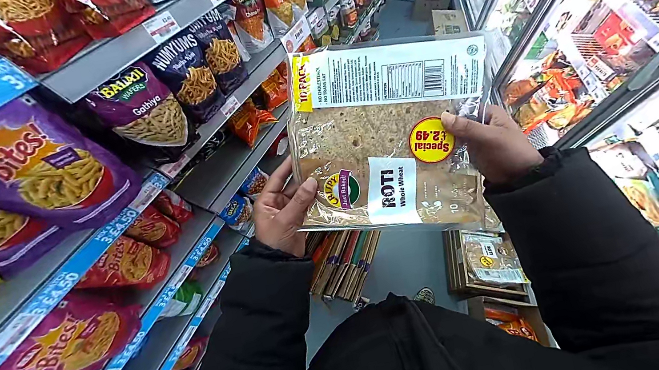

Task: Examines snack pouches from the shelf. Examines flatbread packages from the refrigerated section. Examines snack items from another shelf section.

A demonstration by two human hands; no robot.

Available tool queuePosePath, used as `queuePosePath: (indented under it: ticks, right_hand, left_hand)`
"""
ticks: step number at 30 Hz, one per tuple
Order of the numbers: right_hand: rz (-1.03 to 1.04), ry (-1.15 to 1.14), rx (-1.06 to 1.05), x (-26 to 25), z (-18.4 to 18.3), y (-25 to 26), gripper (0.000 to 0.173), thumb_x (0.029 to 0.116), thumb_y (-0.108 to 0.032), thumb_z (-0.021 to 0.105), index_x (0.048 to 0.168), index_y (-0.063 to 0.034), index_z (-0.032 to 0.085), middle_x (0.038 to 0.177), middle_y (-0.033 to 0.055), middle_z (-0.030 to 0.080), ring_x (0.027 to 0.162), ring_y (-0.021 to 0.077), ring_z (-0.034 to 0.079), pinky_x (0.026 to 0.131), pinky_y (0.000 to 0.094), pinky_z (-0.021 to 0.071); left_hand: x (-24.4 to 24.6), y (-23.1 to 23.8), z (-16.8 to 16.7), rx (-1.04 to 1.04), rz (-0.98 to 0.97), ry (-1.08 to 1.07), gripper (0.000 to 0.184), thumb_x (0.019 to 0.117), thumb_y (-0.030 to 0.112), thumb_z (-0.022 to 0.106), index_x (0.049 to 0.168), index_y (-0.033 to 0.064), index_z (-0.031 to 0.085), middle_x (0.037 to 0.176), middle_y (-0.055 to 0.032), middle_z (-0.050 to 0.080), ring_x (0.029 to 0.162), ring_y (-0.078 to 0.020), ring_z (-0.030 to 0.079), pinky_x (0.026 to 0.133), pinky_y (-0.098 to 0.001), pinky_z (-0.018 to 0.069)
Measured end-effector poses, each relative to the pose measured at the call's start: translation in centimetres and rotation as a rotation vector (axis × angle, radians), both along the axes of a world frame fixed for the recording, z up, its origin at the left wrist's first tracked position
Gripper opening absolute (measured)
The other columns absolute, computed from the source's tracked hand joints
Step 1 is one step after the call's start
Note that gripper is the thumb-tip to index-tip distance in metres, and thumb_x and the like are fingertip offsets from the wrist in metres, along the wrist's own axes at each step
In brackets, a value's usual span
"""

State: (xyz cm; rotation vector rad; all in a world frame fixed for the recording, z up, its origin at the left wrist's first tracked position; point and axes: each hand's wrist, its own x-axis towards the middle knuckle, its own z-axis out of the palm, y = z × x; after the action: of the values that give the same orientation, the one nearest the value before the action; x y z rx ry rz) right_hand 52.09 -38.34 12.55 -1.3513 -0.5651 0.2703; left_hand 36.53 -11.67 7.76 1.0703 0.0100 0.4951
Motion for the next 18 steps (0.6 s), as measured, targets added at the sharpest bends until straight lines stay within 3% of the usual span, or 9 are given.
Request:
queuePosePath:
  ticks: [18]
  right_hand:
    - [0.0, -0.022, 0.033, -1.6, 0.5, 0.3, 0.007, 0.0993, -0.01, 0.06, 0.101, -0.0101, 0.066, 0.087, 0.0013, 0.076, 0.079, 0.0089, 0.074, 0.074, 0.027, 0.0631]
  left_hand:
    - [-1.3, 0.4, 0.5, 0.011, 0.018, 0.009, 0.049, 0.0949, -0.008, 0.059, 0.142, 0.0018, 0.054, 0.11, -0.0101, 0.075, 0.091, -0.0168, 0.076, 0.084, -0.0324, 0.0635]
